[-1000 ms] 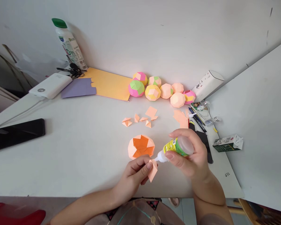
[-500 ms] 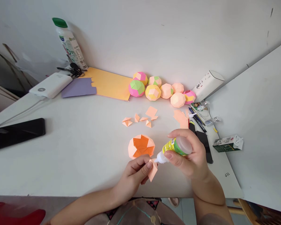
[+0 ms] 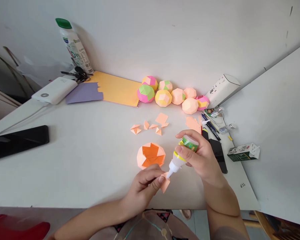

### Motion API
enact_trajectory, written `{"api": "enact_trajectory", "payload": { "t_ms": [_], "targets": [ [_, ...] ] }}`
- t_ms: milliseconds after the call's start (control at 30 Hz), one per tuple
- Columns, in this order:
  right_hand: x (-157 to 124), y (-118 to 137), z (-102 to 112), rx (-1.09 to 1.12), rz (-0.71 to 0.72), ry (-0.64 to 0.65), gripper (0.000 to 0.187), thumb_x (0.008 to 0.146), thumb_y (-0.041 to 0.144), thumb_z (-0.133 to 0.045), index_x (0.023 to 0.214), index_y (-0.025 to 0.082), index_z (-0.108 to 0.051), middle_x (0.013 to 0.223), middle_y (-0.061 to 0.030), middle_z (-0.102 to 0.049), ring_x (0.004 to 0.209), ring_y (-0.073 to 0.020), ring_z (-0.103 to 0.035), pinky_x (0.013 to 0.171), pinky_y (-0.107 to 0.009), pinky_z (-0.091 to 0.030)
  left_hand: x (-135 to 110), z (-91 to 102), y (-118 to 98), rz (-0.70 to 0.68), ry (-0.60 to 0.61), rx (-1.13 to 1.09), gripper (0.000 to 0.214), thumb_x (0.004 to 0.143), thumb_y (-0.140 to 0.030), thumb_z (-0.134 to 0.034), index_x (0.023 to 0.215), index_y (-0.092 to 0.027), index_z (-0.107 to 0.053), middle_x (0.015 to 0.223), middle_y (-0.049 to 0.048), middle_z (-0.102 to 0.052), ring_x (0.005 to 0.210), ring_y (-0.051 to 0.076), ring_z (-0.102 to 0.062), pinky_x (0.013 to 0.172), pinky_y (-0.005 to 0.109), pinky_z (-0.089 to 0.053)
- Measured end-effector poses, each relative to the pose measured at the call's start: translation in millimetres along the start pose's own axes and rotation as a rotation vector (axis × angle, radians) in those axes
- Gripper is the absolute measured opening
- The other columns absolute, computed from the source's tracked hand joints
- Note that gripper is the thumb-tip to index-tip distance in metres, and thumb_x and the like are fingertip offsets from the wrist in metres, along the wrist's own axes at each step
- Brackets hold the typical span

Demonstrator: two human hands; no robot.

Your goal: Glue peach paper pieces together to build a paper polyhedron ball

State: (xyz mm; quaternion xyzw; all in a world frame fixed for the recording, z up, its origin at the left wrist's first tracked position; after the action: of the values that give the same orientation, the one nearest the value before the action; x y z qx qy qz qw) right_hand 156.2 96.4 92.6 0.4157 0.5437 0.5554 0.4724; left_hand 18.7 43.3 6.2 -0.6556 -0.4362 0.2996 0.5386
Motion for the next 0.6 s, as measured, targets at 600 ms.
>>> {"api": "enact_trajectory", "payload": {
  "t_ms": [600],
  "targets": [
    [0.6,3.9,12.7,0.009,0.103,-0.144,0.021,0.080,0.032,-0.071,0.093,0.023,-0.058,0.058,0.0079,-0.046,0.044,-0.0047,-0.033,0.038,-0.017,-0.027,-1.4,-0.8,-5.8,-0.057,-0.005,0.019,0.032,0.096,-0.026,-0.047,0.070,-0.017,-0.061,0.068,0.0003,-0.052,0.059,0.010,-0.045,0.060,0.024,-0.036]
  ]
}}
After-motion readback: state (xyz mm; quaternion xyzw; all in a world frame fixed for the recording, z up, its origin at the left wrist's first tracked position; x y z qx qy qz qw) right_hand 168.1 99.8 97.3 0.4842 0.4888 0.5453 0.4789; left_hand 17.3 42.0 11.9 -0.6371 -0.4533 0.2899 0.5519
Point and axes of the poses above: each hand's wrist, its own x-axis towards the middle knuckle, its own z-axis out of the back of the hand, y = z × x, the point moved 5 cm from there along x, towards the middle knuckle
